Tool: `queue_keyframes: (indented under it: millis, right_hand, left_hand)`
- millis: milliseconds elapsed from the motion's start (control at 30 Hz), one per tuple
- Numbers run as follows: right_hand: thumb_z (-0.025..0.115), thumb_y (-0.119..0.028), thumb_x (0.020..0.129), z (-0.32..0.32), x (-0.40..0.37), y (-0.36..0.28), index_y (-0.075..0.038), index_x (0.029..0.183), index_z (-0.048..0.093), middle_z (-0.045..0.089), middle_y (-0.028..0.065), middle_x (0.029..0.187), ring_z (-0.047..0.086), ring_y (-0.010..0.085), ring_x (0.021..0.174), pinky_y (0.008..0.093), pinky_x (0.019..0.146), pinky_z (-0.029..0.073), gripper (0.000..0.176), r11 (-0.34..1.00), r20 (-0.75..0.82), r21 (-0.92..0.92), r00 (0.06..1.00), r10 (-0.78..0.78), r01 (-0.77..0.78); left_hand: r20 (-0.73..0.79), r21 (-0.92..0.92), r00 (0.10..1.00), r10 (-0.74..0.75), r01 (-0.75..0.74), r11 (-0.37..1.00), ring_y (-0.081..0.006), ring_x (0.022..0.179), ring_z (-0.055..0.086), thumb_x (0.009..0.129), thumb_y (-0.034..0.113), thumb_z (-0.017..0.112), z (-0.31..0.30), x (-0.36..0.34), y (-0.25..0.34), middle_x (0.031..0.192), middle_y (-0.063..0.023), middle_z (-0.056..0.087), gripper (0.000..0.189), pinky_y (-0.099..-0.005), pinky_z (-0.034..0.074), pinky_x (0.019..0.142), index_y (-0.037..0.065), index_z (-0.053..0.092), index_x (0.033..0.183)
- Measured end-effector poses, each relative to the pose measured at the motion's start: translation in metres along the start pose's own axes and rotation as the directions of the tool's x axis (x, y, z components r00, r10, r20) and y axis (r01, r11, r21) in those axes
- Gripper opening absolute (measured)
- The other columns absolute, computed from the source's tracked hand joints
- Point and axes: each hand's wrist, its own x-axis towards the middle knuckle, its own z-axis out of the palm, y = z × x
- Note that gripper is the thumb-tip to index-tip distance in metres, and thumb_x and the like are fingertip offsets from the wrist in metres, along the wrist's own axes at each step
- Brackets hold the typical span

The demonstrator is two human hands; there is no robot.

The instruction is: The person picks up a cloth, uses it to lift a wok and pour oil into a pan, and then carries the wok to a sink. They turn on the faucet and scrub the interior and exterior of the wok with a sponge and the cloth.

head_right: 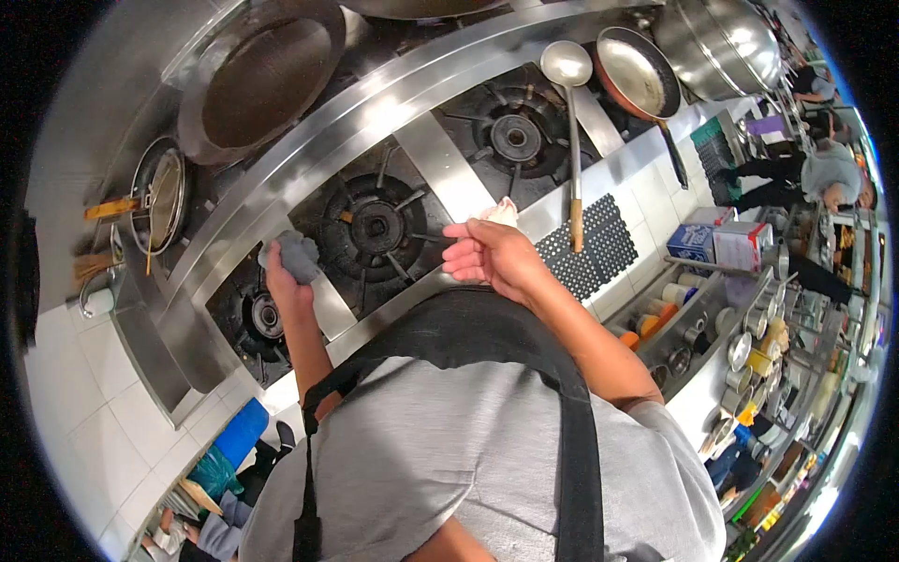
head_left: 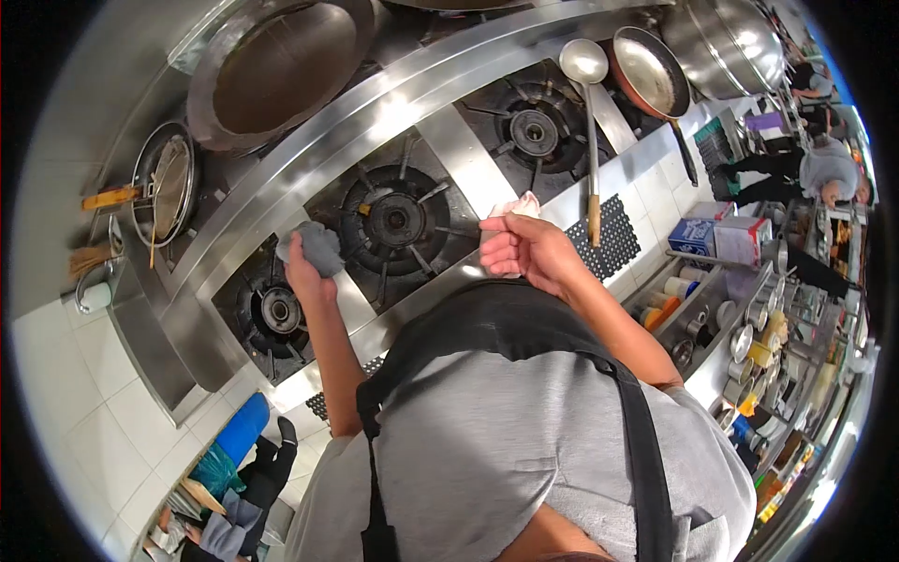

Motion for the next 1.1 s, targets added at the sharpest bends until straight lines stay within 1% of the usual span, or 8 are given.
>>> queue_keyframes:
  millis: [200,300,400,633,733,833,933,1100]
  right_hand:
    - [0.036,-0.031,0.112,0.005,-0.004,-0.004,0.007,0.128,0.058,0.073,0.0163,0.095,0.073,0.0271,0.086,0.0356,0.079,0.061,0.047,1.000,-0.013,0.003,1.000,0.000,0.000]
    - [0.035,-0.032,0.112,0.008,-0.005,-0.004,0.007,0.128,0.058,0.073,0.0170,0.094,0.074,0.0269,0.085,0.0354,0.078,0.061,0.048,1.000,-0.015,-0.011,1.000,0.002,-0.002]
    - [0.034,-0.032,0.112,0.008,-0.004,-0.003,0.007,0.128,0.058,0.073,0.0173,0.093,0.074,0.0268,0.084,0.0349,0.077,0.062,0.048,1.000,-0.013,-0.019,1.000,-0.001,0.001]
    - [0.033,-0.031,0.112,0.009,-0.006,-0.004,0.008,0.127,0.057,0.073,0.0171,0.092,0.074,0.0269,0.083,0.0351,0.076,0.062,0.048,1.000,-0.010,-0.018,1.000,0.004,-0.005]
    - [0.033,-0.031,0.112,0.010,-0.007,-0.004,0.007,0.128,0.057,0.073,0.0168,0.092,0.074,0.0269,0.084,0.0356,0.076,0.062,0.048,1.000,-0.020,-0.022,1.000,0.001,-0.001]
    - [0.033,-0.030,0.112,0.012,-0.008,-0.003,0.007,0.128,0.057,0.073,0.0164,0.092,0.074,0.0269,0.085,0.0361,0.077,0.062,0.047,1.000,-0.022,-0.014,1.000,0.007,-0.007]
    - [0.033,-0.030,0.112,0.011,-0.008,-0.002,0.007,0.129,0.057,0.072,0.0165,0.092,0.074,0.0270,0.086,0.0364,0.078,0.062,0.047,1.000,-0.018,-0.022,1.000,0.006,-0.007]
    - [0.032,-0.029,0.112,0.013,-0.007,-0.003,0.007,0.129,0.056,0.072,0.0167,0.094,0.073,0.0268,0.087,0.0366,0.078,0.062,0.047,0.999,-0.023,-0.049,1.000,0.002,-0.003]
  left_hand:
    - [0.003,-0.029,1.000,-0.013,0.013,0.999,-0.0253,0.098,0.072,0.098,0.024,0.067,-0.006,0.006,-0.004,0.110,-0.0095,0.073,0.032,-0.0405,0.059,0.087,0.004,0.065,0.122]
    - [0.175,-0.287,0.983,-0.053,0.103,0.952,-0.0281,0.113,0.067,0.101,0.032,0.059,0.007,-0.009,0.008,0.123,-0.0087,0.070,0.037,-0.0432,0.053,0.099,0.005,0.063,0.126]
    - [0.231,-0.387,0.961,-0.153,0.235,0.891,-0.0286,0.110,0.069,0.102,0.036,0.053,0.015,-0.020,0.024,0.117,-0.0057,0.073,0.036,-0.0441,0.057,0.091,0.010,0.067,0.123]
    - [0.269,-0.483,0.959,-0.086,0.212,0.850,-0.0273,0.108,0.070,0.101,0.036,0.052,0.032,-0.034,0.038,0.123,-0.0053,0.072,0.035,-0.0378,0.054,0.075,0.013,0.068,0.121]
    - [0.171,-0.562,0.982,-0.081,0.165,0.811,-0.0219,0.090,0.068,0.098,0.037,0.056,0.045,-0.048,0.047,0.120,-0.0083,0.071,0.041,-0.0311,0.051,0.067,0.008,0.066,0.125]
    - [0.718,-0.553,0.691,0.088,0.488,0.676,-0.0155,0.079,0.058,0.098,0.041,0.058,0.018,-0.025,0.037,0.123,-0.0065,0.063,0.048,-0.0288,0.046,0.064,0.007,0.061,0.133]
    - [0.625,-0.630,0.779,0.049,0.466,0.622,-0.0130,0.063,0.047,0.093,0.040,0.064,0.026,-0.034,0.042,0.117,-0.0104,0.063,0.054,-0.0240,0.038,0.051,0.000,0.062,0.128]
    - [0.795,-0.562,0.589,0.144,0.628,0.538,-0.0121,0.064,0.046,0.090,0.046,0.068,0.030,-0.029,0.043,0.126,-0.0066,0.059,0.062,-0.0260,0.039,0.055,0.006,0.060,0.137]
